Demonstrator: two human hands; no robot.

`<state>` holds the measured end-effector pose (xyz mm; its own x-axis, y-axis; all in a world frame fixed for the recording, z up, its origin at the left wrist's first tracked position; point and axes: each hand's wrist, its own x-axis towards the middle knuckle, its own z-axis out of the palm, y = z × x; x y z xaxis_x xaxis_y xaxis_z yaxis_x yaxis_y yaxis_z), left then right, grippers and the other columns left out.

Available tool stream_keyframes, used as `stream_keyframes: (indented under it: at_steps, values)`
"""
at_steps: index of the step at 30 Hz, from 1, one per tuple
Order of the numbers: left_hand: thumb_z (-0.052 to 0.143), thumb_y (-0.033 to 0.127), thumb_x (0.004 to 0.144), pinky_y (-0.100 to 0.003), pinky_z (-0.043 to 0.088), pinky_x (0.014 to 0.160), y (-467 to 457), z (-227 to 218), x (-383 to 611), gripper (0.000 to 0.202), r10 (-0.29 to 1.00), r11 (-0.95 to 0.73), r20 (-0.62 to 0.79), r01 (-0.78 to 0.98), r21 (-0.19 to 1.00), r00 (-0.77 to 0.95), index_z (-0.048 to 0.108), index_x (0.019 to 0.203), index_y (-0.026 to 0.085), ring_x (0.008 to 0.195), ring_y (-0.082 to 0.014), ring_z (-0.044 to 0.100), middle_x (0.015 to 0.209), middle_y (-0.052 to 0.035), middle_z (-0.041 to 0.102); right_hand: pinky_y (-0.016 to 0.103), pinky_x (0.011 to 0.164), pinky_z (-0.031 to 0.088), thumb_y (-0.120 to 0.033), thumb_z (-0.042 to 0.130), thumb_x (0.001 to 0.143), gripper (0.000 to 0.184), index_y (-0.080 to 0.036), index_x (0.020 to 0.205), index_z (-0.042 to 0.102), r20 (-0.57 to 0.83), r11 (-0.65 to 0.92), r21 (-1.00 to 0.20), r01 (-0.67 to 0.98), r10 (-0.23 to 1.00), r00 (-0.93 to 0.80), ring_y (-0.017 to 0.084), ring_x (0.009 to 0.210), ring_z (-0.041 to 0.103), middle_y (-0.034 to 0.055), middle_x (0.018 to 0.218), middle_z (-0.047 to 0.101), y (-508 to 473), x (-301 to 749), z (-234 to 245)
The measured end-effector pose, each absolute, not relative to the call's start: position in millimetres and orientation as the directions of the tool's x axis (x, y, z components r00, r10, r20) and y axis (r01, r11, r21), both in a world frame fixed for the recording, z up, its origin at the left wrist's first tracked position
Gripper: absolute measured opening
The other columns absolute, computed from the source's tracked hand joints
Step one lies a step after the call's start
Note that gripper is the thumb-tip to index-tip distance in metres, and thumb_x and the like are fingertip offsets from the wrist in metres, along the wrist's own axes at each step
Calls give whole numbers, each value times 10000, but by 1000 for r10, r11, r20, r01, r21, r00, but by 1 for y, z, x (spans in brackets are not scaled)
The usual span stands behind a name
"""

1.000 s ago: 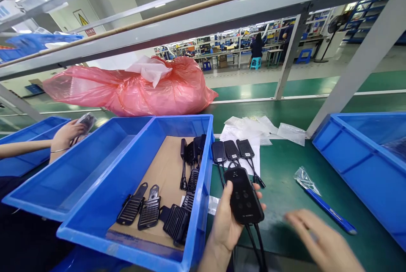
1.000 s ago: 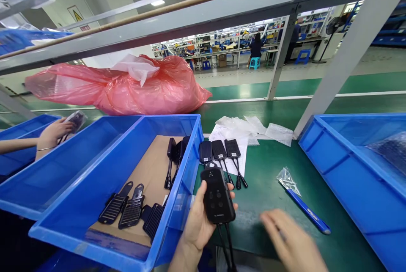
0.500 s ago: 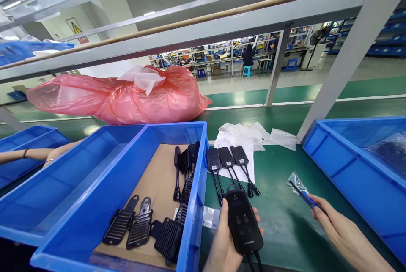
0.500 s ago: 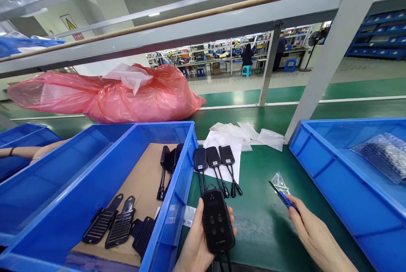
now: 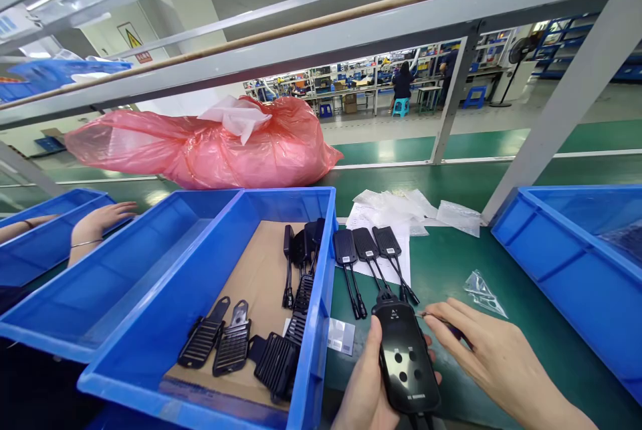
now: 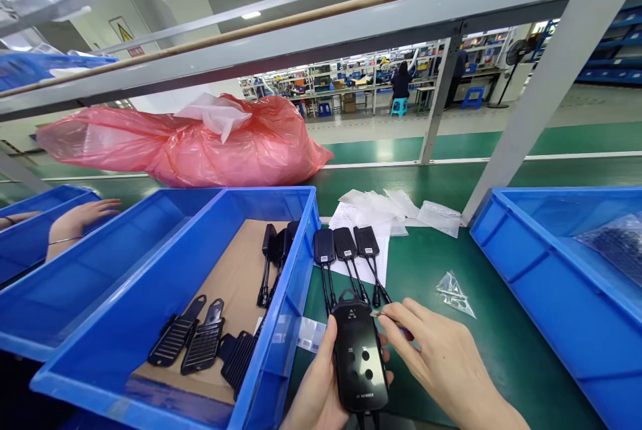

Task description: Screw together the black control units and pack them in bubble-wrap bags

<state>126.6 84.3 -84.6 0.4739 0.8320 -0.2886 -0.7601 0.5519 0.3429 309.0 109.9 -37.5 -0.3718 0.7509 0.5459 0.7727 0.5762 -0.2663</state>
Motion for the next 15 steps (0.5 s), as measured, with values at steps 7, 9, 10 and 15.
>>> stream_keyframes:
  at_steps: [7,9,10,15]
  values:
    - [376,582,1037,-366,606,846,80,-78,128,672,850,520,-331,-758,394,410,757,1159,42,932,-230,715,1037,-171,777,306,386,252,-287,194,1131,629,-239,729,675,664,493,195,848,570,-484,107,438,576,-18,657,675,110,296,-20]
    - [358,577,1041,-362,606,846,79,-77,129,679,850,520,-330,-756,398,410,762,1149,42,934,-229,717,1035,-170,778,308,409,247,-225,195,1125,635,-236,735,696,664,477,269,837,537,-520,110,464,581,-12,685,704,109,297,-19]
    - [358,576,1041,-360,607,846,78,-77,129,679,849,521,-331,-757,394,412,763,1150,43,933,-229,718,1035,-169,779,310,423,247,-193,203,1119,630,-236,739,704,662,468,299,832,526,-534,117,481,583,-10,695,712,109,297,-18]
    - [473,604,998,-365,609,845,78,-80,129,648,850,519,-322,-764,383,416,759,1173,49,931,-238,725,1031,-172,786,306,501,290,-61,240,1072,593,-229,762,716,645,461,383,800,487,-589,132,570,606,-2,744,744,107,298,-17]
